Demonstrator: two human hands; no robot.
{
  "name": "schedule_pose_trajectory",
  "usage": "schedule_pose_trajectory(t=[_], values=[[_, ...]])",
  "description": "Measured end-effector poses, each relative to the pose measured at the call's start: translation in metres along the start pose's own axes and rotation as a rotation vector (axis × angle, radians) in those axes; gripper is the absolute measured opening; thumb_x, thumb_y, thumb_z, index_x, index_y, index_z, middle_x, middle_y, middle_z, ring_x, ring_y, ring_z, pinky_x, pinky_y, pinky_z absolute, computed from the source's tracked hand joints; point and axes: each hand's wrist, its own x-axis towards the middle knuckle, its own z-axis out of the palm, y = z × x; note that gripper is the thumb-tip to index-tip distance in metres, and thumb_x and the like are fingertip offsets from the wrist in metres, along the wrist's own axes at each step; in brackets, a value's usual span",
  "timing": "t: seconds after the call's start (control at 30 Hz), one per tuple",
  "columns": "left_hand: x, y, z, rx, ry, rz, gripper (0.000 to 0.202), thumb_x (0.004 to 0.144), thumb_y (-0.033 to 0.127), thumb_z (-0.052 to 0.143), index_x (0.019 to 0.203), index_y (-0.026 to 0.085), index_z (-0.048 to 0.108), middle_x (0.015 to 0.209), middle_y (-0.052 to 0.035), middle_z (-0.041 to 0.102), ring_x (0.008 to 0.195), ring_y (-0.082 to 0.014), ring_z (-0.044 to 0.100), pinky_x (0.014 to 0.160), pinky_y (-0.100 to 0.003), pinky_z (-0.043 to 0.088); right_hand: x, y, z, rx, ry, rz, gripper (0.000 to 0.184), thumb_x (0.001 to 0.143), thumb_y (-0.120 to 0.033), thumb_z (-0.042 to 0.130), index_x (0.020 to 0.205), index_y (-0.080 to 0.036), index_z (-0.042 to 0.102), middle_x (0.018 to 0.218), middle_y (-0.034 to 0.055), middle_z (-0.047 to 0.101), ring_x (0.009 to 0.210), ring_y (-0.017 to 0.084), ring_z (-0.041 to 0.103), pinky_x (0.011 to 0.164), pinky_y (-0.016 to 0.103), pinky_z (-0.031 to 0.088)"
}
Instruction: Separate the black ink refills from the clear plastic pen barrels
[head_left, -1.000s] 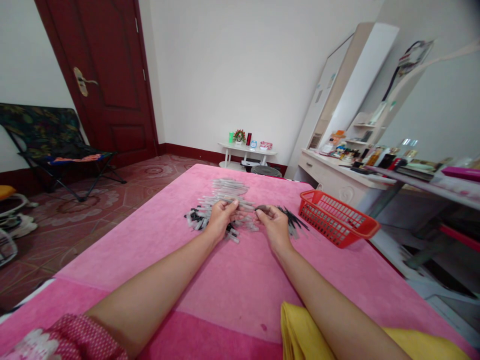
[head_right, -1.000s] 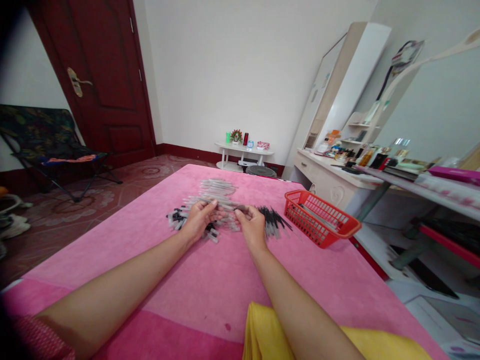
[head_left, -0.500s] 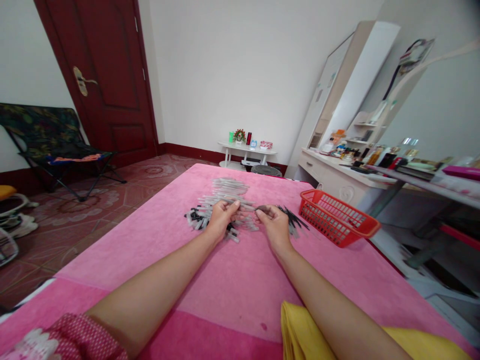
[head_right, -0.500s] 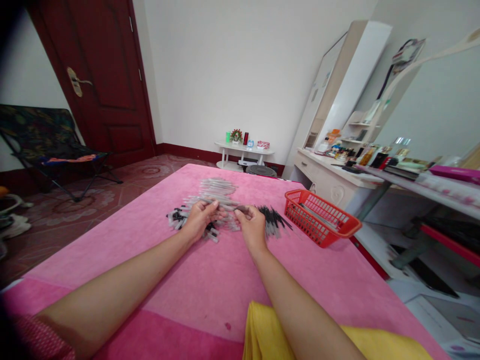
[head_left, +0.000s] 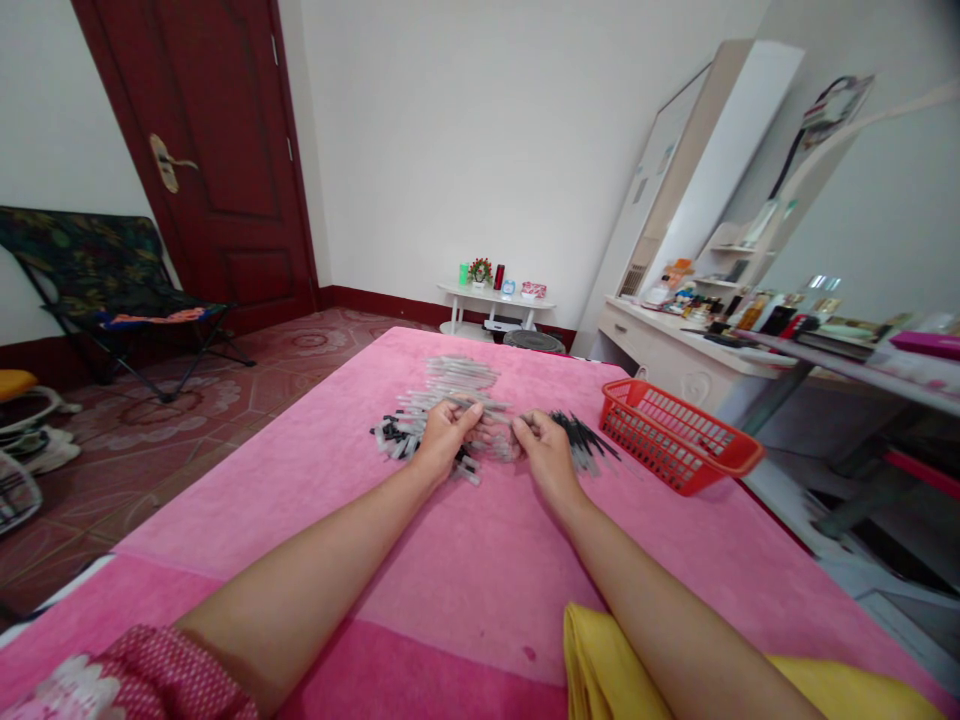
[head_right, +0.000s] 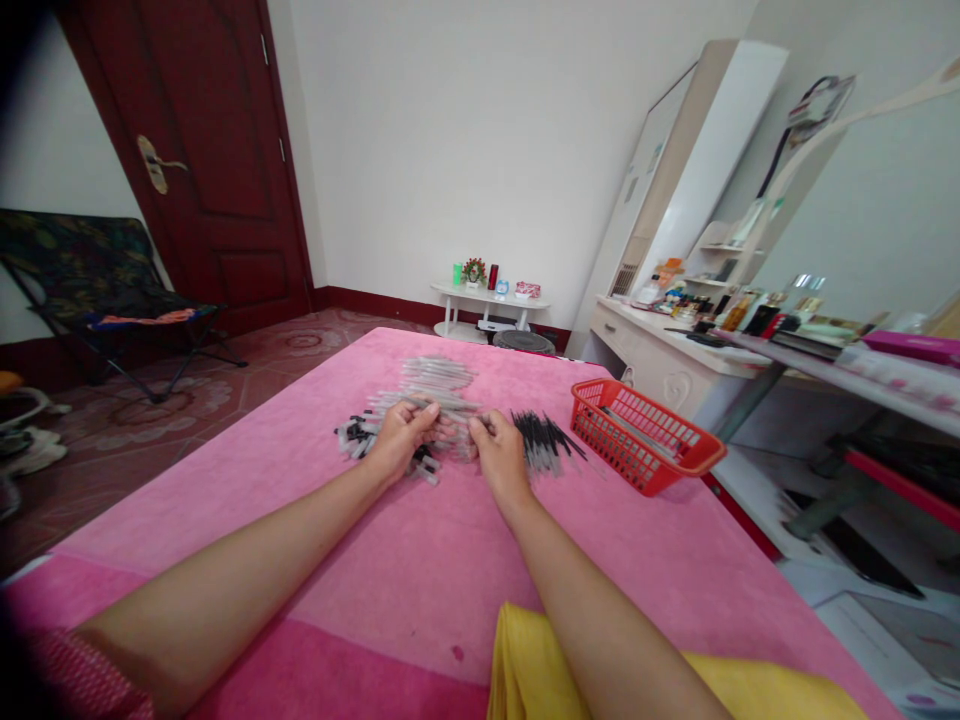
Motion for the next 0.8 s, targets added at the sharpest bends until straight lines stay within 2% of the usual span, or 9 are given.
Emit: schedule_pose_trajectory(t=[0.1,0.27,0.4,0.53,0.67,0.8], values=[[-0.0004,0.0,-0.0003,-0.015,-0.008,-0.008,0.041,0.066,0.043,0.073,0.085,0.013,0.053,0.069,-0.0048,0.068,0.059,-0.0169,0.067,0.056,-0.025,0.053,-0.0011,-0.0018,-0.0017,-0.085,-0.014,0.025,0.046,0.087,-0.053,0.039,0.06,-0.018,0.052,0.05,-0.0006,0.052,0.043,0.012,0.047,0.045,0.023,0.037],[0.0002,0.0008,-0.0015,-0.019,0.031,-0.009,0.04,0.065,0.044,0.074,0.082,0.013,0.056,0.067,-0.0035,0.067,0.058,-0.0163,0.066,0.056,-0.025,0.052,-0.0026,-0.0058,-0.0017,-0.063,-0.026,-0.028,0.034,0.082,-0.049,0.051,0.068,-0.018,0.054,0.056,-0.0018,0.055,0.047,0.012,0.05,0.047,0.022,0.038],[0.0011,0.0002,-0.0033,-0.03,0.018,-0.011,0.038,0.066,0.042,0.074,0.082,0.012,0.056,0.067,-0.0032,0.067,0.059,-0.016,0.066,0.056,-0.024,0.052,-0.0031,-0.0064,-0.0014,-0.071,-0.049,0.028,0.047,0.087,-0.053,0.038,0.059,-0.017,0.052,0.049,-0.0007,0.051,0.042,0.011,0.046,0.044,0.023,0.035],[0.002,-0.0006,-0.005,-0.032,0.021,-0.013,0.038,0.067,0.042,0.073,0.084,0.012,0.056,0.068,-0.0035,0.067,0.059,-0.0156,0.066,0.056,-0.023,0.052,-0.0021,-0.0052,-0.002,-0.021,-0.01,-0.01,0.034,0.081,-0.05,0.052,0.071,-0.018,0.055,0.057,-0.0017,0.055,0.047,0.012,0.05,0.046,0.023,0.038],[0.0019,-0.0001,-0.0051,-0.022,0.014,-0.018,0.038,0.067,0.042,0.072,0.083,0.012,0.056,0.068,-0.0038,0.067,0.059,-0.0159,0.066,0.056,-0.024,0.052,-0.0027,-0.0062,-0.0021,-0.044,-0.04,0.015,0.043,0.085,-0.051,0.043,0.061,-0.018,0.052,0.051,-0.0011,0.052,0.043,0.012,0.048,0.045,0.023,0.037],[0.0016,0.0013,-0.0041,-0.007,0.028,-0.023,0.039,0.066,0.044,0.073,0.081,0.012,0.056,0.067,-0.004,0.067,0.058,-0.0161,0.066,0.056,-0.025,0.052,-0.003,-0.0074,-0.0014,-0.034,-0.004,-0.021,0.034,0.08,-0.049,0.053,0.067,-0.018,0.055,0.055,-0.0019,0.054,0.047,0.012,0.049,0.046,0.022,0.037]])
